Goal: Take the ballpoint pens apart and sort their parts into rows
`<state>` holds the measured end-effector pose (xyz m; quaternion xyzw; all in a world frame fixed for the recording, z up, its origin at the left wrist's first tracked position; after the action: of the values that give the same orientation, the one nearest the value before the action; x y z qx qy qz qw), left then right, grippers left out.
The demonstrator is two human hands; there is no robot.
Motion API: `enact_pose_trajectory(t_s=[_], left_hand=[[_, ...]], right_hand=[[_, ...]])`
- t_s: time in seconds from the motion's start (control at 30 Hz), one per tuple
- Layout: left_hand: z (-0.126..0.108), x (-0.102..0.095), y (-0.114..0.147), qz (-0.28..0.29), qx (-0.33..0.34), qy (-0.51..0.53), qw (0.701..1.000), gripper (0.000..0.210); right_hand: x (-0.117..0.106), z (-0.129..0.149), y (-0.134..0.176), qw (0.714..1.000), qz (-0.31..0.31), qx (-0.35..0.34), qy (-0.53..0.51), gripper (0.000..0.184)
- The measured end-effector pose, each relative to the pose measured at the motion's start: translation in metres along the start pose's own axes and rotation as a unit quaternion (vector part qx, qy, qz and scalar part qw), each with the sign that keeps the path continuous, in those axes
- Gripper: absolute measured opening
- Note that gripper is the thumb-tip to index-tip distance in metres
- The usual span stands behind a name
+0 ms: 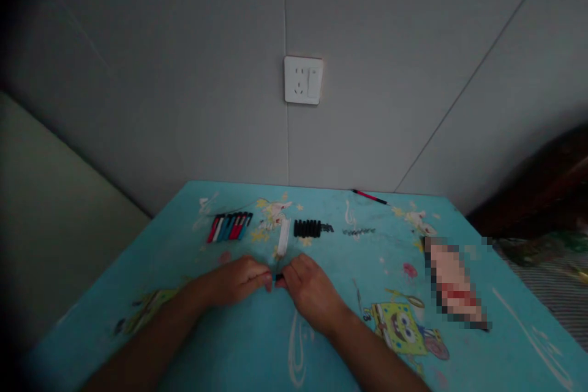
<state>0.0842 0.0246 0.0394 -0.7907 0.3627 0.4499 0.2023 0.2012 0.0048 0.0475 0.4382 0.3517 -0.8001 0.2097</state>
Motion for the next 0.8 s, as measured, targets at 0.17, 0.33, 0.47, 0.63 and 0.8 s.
enact_pose_trajectory(t_s=[0.17,0.33,0.47,0.63,0.8], left_hand=[[0.008,-0.014,0.0,-0.089,-0.035,-0.139,0.986,0.035],[0.001,-0.012,-0.003,-0.116,-0.005,-0.229,0.966,0.029],[-0.002,-0.01,-0.003,-0.123,0.012,-0.238,0.963,0.023],[0.001,-0.003,-0.003,-0.122,0.02,-0.246,0.961,0.024],[0.002,0.0,-0.004,-0.117,0.024,-0.239,0.964,0.025]], right_hand=[[-0.022,-0.01,-0.001,0.997,-0.037,0.056,-0.036,0.035],[-0.021,-0.029,0.003,0.989,-0.025,0.102,-0.105,0.02],[-0.017,-0.033,0.005,0.98,-0.051,0.126,-0.144,0.018],[-0.008,-0.029,0.002,0.983,-0.016,0.116,-0.14,0.017],[-0.008,-0.032,0.004,0.979,-0.025,0.125,-0.161,0.028]])
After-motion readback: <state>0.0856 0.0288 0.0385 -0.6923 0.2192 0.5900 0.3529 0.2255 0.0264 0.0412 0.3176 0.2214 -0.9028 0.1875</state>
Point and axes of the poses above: each hand's wrist, its own y-axis away from the middle knuckle, its own x-axis out of the palm, z = x × y, the point moved 8 cm from there along -y, towards the middle knuckle, and after that the axes turned 7 degrees about -y, right-handed, at the moved point
